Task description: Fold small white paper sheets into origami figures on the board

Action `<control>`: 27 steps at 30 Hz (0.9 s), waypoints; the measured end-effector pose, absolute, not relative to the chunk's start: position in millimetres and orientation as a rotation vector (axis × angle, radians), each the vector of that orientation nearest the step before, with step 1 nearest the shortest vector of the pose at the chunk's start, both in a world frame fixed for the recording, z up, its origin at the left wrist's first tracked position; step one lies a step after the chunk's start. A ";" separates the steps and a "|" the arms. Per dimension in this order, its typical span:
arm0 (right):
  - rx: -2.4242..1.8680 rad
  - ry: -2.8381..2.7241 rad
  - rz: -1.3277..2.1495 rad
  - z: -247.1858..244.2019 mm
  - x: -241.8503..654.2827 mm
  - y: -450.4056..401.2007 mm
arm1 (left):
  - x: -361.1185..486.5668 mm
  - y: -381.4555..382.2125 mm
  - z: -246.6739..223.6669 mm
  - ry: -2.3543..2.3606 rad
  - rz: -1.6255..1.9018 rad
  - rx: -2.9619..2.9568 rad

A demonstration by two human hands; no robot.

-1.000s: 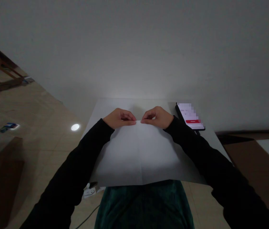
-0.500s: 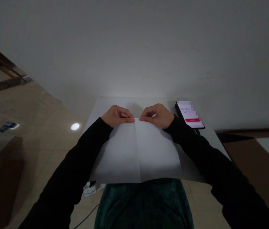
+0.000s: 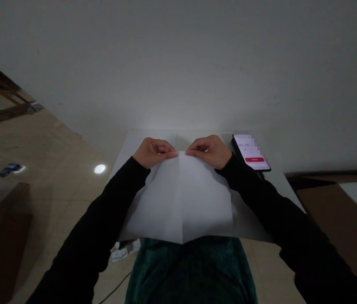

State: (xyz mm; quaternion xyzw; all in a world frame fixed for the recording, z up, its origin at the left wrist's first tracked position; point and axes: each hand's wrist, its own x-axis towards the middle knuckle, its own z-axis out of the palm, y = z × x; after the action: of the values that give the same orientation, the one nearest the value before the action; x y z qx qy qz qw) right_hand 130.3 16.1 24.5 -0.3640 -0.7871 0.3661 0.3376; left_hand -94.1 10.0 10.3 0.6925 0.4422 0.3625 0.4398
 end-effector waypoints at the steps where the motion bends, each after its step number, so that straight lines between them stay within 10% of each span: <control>1: -0.946 -2.052 0.955 25.5 130.5 15.8 | -95.1 10.7 10.0 1.080 0.861 1.715; 27: -1.032 -2.300 0.940 24.5 166.4 42.1 | -116.3 24.5 2.7 1.124 0.637 1.945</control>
State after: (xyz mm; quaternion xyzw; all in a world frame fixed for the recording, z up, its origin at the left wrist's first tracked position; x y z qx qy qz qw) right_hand 166.4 42.1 24.5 -0.3738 -0.8332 0.3405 0.2238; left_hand -116.3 24.5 2.7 0.7661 0.4429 0.2508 0.3924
